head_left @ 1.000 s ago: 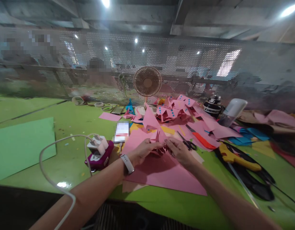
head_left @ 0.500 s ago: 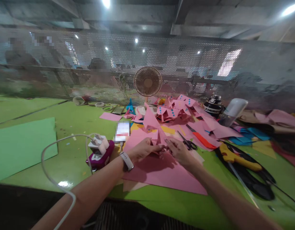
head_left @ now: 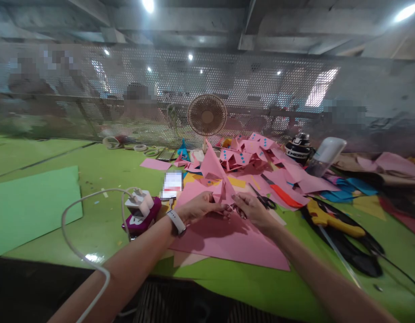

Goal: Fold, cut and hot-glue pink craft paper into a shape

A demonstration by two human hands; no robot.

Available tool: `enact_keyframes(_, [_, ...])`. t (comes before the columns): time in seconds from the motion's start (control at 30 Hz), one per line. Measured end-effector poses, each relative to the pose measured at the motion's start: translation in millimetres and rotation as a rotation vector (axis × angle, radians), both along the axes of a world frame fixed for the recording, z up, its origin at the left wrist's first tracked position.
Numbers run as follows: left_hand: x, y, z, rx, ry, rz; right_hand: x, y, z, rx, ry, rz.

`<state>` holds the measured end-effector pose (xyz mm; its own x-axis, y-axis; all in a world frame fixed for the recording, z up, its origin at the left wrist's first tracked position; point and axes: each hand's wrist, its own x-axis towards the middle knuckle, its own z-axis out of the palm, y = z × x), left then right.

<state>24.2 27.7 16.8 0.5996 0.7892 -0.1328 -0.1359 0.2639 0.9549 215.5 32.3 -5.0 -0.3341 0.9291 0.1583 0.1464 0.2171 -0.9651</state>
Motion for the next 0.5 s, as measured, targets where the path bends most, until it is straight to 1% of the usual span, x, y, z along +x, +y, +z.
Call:
enact_keyframes(0.1, [-3, 1, 1.2, -0.007, 0.024, -0.038, 3, -1, 1.8, -0.079, 0.031, 0.037])
enact_keyframes(0.2, [-6, 4, -1.0, 0.012, 0.050, -0.060, 8, -2, 4.8, -0.105, 0.040, 0.045])
enact_keyframes(0.33, [-7, 10, -5.1, 0.060, 0.017, 0.006, 14, -1, 5.1, -0.105, 0.046, 0.078])
enact_keyframes(0.4, [-7, 12, -5.9, 0.097, 0.010, 0.026, 17, 2, 2.5, -0.115, 0.089, 0.100])
enact_keyframes(0.5, [-8, 12, -5.7, 0.121, 0.025, 0.004, 21, 8, -2.2, -0.098, 0.176, 0.025])
